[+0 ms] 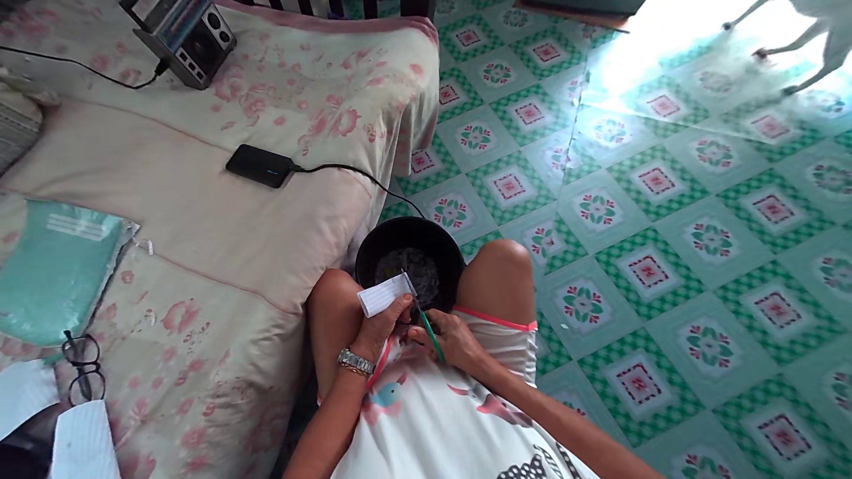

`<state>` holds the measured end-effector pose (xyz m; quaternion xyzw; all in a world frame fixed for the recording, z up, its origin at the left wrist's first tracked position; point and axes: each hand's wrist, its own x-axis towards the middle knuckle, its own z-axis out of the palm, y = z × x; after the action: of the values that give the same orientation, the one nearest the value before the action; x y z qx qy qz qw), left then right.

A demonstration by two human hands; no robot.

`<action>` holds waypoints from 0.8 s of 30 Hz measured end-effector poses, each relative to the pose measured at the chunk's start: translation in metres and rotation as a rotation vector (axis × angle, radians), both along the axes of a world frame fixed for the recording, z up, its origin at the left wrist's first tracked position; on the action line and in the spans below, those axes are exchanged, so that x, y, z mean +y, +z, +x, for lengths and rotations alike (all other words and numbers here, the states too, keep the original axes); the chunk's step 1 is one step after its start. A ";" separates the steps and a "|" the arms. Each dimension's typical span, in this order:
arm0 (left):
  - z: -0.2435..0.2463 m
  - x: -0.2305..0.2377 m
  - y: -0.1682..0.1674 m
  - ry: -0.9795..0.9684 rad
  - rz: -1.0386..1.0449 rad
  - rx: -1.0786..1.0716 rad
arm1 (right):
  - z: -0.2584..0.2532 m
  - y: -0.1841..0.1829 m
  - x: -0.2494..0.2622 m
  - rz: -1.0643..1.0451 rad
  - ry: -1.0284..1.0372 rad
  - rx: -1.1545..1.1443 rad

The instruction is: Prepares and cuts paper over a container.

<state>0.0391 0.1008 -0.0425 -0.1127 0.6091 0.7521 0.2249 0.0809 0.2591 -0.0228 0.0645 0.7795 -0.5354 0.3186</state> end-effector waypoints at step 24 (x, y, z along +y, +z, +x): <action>-0.001 -0.001 -0.004 -0.003 -0.018 0.037 | 0.003 0.000 0.004 0.055 0.190 0.013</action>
<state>0.0386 0.0998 -0.0469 -0.0999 0.6203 0.7481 0.2134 0.0840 0.2628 -0.0228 -0.0047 0.7985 -0.4818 0.3609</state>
